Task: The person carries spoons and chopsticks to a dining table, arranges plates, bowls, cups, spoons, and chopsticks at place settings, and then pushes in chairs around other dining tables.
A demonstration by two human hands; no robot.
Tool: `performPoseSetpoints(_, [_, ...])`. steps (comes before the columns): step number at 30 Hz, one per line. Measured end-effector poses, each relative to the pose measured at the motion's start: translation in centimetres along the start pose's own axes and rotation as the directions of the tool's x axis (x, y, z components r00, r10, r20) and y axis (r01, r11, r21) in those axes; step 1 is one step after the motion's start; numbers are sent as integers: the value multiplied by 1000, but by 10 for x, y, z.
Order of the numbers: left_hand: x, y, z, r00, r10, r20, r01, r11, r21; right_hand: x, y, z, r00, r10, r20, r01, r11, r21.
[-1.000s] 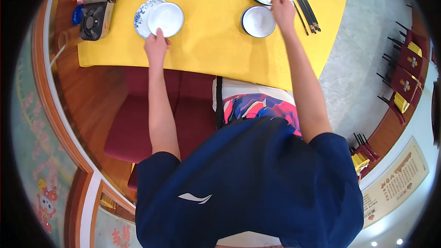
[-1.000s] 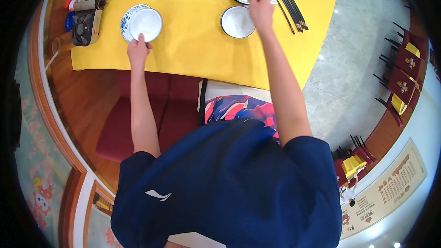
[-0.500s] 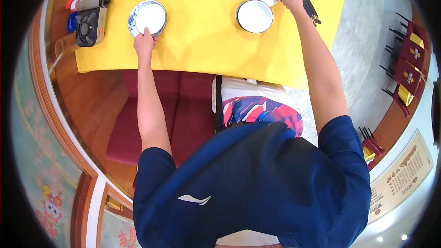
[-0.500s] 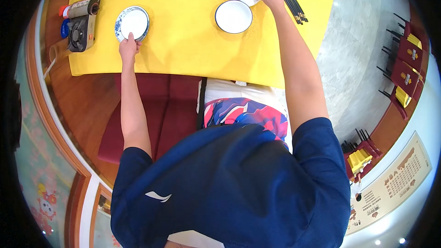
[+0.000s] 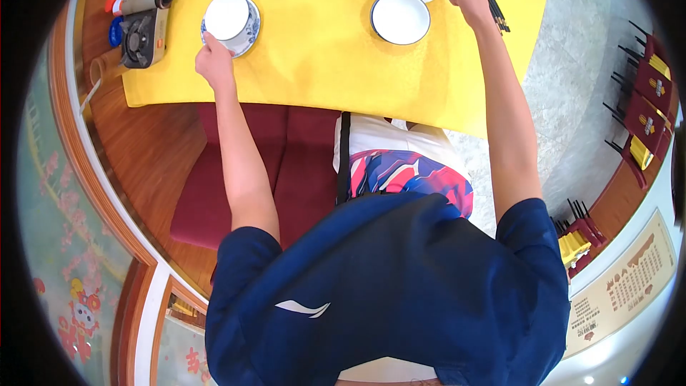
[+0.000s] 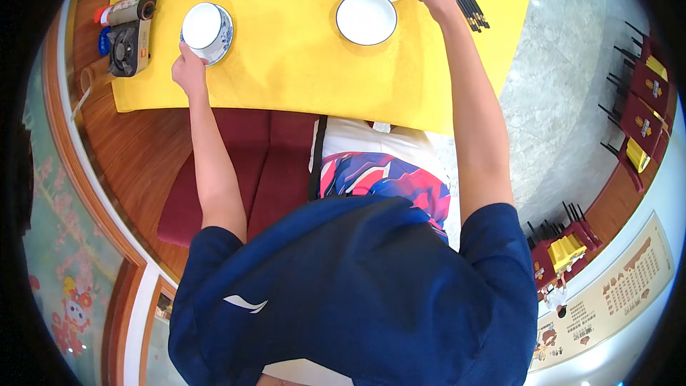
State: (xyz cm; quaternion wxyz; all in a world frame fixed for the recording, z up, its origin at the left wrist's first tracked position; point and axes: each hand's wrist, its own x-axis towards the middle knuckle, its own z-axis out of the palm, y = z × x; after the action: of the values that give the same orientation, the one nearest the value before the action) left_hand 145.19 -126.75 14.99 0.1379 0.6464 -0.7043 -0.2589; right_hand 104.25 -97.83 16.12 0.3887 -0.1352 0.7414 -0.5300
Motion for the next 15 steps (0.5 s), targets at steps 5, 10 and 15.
performPoseSetpoints(5, [-74,66,3,929,228,293,-98,912,-399,-77,-36,28,993,-119,12,120,990,-76])
performPoseSetpoints(10, [-156,92,22,774,403,489,-21,787,-617,-150,-7,54,985,8,173,3,998,-64])
performPoseSetpoints(15, [-201,45,39,723,302,621,74,860,-504,-194,34,56,975,109,192,-93,991,-92])
